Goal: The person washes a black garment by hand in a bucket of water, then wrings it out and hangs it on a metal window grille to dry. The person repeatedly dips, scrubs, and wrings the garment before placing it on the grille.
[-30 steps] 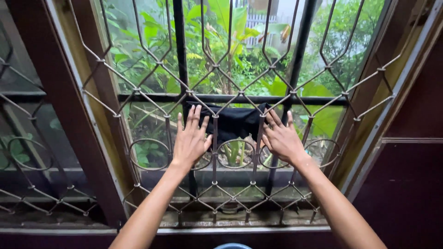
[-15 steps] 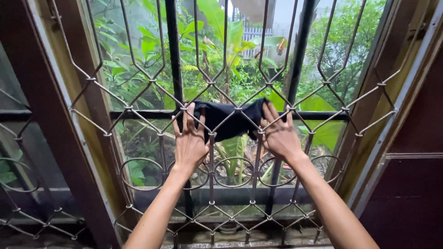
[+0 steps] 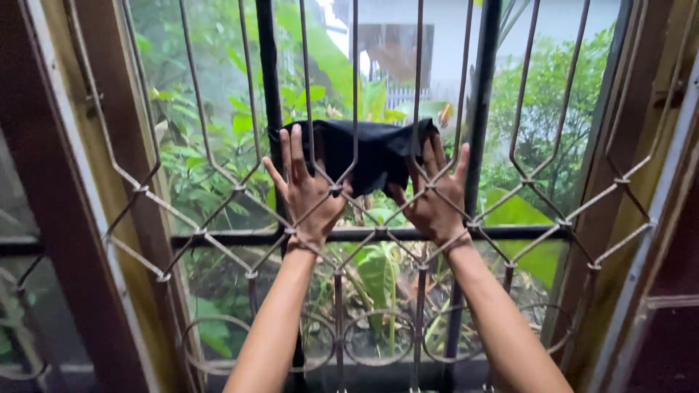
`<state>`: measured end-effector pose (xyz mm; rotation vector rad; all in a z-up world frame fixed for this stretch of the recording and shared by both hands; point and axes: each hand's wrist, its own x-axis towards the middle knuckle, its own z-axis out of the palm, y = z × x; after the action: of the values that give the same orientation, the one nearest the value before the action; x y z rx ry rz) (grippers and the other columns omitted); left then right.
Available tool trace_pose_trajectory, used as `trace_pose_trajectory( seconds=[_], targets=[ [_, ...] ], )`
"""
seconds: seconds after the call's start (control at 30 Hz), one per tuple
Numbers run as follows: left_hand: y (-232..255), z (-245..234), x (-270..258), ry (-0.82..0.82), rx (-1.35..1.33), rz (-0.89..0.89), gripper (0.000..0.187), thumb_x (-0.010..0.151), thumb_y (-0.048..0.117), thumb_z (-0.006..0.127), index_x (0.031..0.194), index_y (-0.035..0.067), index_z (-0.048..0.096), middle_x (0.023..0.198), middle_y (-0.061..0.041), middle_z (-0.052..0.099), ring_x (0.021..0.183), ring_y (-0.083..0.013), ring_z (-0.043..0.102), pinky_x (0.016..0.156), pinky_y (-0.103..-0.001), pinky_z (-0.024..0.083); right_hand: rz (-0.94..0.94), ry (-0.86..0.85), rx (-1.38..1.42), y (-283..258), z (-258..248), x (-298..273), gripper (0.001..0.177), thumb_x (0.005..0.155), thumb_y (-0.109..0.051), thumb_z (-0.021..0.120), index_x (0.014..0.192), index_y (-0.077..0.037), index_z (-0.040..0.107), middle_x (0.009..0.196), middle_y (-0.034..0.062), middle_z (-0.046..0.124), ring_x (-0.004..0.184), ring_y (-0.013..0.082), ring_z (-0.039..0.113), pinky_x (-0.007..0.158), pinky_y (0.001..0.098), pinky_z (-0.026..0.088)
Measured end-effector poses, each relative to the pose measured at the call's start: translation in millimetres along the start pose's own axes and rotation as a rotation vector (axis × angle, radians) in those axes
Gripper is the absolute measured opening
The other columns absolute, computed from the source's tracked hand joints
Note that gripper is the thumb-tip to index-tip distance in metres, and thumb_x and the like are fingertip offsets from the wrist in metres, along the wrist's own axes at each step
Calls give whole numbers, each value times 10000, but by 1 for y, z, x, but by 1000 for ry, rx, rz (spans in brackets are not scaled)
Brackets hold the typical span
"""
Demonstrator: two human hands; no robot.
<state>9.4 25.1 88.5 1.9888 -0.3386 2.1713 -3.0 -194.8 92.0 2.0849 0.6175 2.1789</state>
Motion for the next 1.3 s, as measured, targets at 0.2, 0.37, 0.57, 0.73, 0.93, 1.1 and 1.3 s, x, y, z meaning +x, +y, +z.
trace_pose_trajectory(
  seconds=[0.2, 0.37, 0.57, 0.73, 0.93, 1.1, 1.3],
  targets=[
    [6, 3, -1, -12, 48, -23, 830, 734, 491, 666, 1434, 51, 588, 1687, -204, 176, 1568, -421, 184, 1130, -786, 215, 6, 54, -45, -1, 3, -1, 563, 894, -464, 703, 1299, -74, 674, 1503, 275, 518, 1425, 419, 467, 1088, 808, 190],
    [2, 10, -8, -47, 73, 19, 776, 794, 536, 647, 1430, 91, 631, 1710, -198, 117, 1585, -424, 124, 1160, -771, 145, 74, 26, -23, -2, 11, -12, 558, 891, -453, 699, 1318, -95, 665, 1549, 261, 472, 1454, 419, 422, 1092, 814, 154],
    [3, 30, -47, -207, -57, 233, 545, 806, 486, 693, 1299, 253, 684, 1590, -143, 335, 1501, -361, 280, 1142, -698, 236, 128, -50, 32, -13, -3, -34, 550, 914, -426, 623, 1323, -60, 650, 1554, 239, 464, 1498, 407, 340, 1110, 810, 153],
    [32, 3, -64, -191, -100, 479, 321, 915, 428, 513, 1111, 275, 715, 1695, -54, 297, 1566, -309, 276, 1176, -718, 163, 65, -76, -86, -4, -17, -86, 501, 950, -428, 531, 1250, -52, 671, 1508, 217, 539, 1485, 395, 397, 1111, 784, 272],
    [8, -4, -72, -105, -123, 716, 335, 937, 476, 579, 1232, 340, 661, 1501, -79, 532, 1403, -323, 497, 1165, -703, 272, 304, -616, -115, -9, -70, -145, 574, 949, -494, 549, 1339, -80, 622, 1177, 263, 704, 1174, 426, 668, 1144, 735, 289],
    [-4, -55, -91, -495, -211, 798, 529, 872, 417, 692, 1388, 399, 578, 1592, -9, 460, 1400, -224, 509, 1222, -604, 255, 353, -778, 11, -20, -83, -174, 586, 1045, -539, 450, 1295, -29, 596, 1487, 315, 477, 1518, 389, 343, 1151, 687, 305],
    [-10, -56, -84, -618, -80, 860, 525, 968, 600, 437, 1438, 390, 540, 1698, -10, 278, 1546, -195, 284, 1256, -622, 106, 449, -934, 91, -31, -92, -185, 640, 1082, -589, 298, 1413, -80, 499, 1512, 267, 463, 1525, 333, 336, 1197, 677, 218]
  ],
)
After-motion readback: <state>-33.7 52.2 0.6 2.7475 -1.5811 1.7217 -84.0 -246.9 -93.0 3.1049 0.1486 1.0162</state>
